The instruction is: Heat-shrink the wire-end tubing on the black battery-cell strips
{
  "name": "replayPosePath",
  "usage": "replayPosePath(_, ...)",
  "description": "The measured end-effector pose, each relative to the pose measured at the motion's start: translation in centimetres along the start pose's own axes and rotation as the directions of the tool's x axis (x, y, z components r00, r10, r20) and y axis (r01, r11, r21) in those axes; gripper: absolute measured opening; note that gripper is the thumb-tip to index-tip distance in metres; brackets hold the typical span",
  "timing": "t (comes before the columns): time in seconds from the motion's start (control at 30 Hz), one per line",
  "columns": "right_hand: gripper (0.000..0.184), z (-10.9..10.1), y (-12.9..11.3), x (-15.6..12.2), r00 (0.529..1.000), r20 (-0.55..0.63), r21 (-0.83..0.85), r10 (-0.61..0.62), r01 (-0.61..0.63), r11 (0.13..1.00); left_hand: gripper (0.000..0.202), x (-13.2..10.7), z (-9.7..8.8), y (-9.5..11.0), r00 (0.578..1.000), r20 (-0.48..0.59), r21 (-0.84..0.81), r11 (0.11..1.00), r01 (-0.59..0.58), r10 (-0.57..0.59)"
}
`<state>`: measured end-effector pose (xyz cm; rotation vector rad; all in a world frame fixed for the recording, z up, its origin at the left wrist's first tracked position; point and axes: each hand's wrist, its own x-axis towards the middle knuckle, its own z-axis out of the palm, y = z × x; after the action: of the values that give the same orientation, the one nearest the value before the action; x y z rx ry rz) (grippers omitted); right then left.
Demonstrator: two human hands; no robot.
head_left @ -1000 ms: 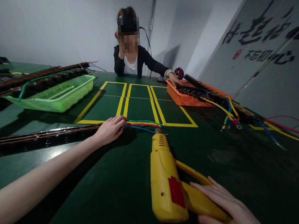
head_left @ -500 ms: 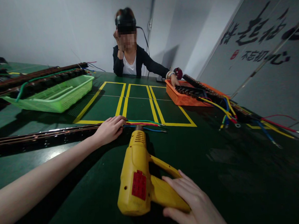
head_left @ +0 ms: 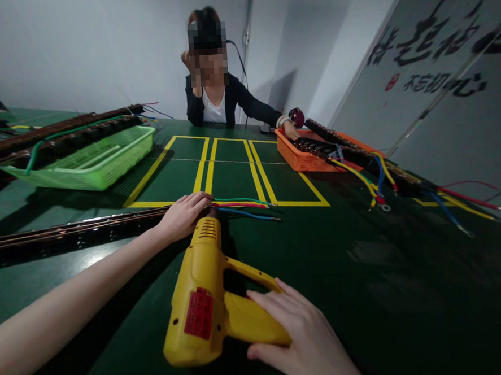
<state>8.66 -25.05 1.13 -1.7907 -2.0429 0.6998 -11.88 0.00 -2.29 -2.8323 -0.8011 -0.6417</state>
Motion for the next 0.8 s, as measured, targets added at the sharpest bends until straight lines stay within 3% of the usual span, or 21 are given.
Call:
replayPosePath(0.2,0.067,-2.4,1.6,-0.5,0.982,0.105,-0.032,0.157,-0.155,0.987,0.022,0.0,0.4,-0.2,1.000,-0.028,0.043,0.999,0.006,-0.005)
replayPosePath(0.4,0.070,-4.3,4.9,-2.3,0.956,0.136,-0.030,0.259,-0.257,0.966,0.020,0.1,0.5,-0.1,0.999,-0.038,0.044,0.999,0.009,-0.007)
replayPosePath(0.63,0.062,-6.4,8.5,-5.6,0.944,-0.051,-0.031,0.325,-0.327,0.945,0.020,0.1,0.6,0.0,0.999,-0.047,0.065,0.998,0.006,-0.003)
replayPosePath(0.8,0.063,-7.5,11.2,-7.5,0.933,-0.067,-0.072,0.355,-0.359,0.931,0.020,0.1,0.5,0.3,0.999,-0.036,0.093,0.995,0.022,-0.019)
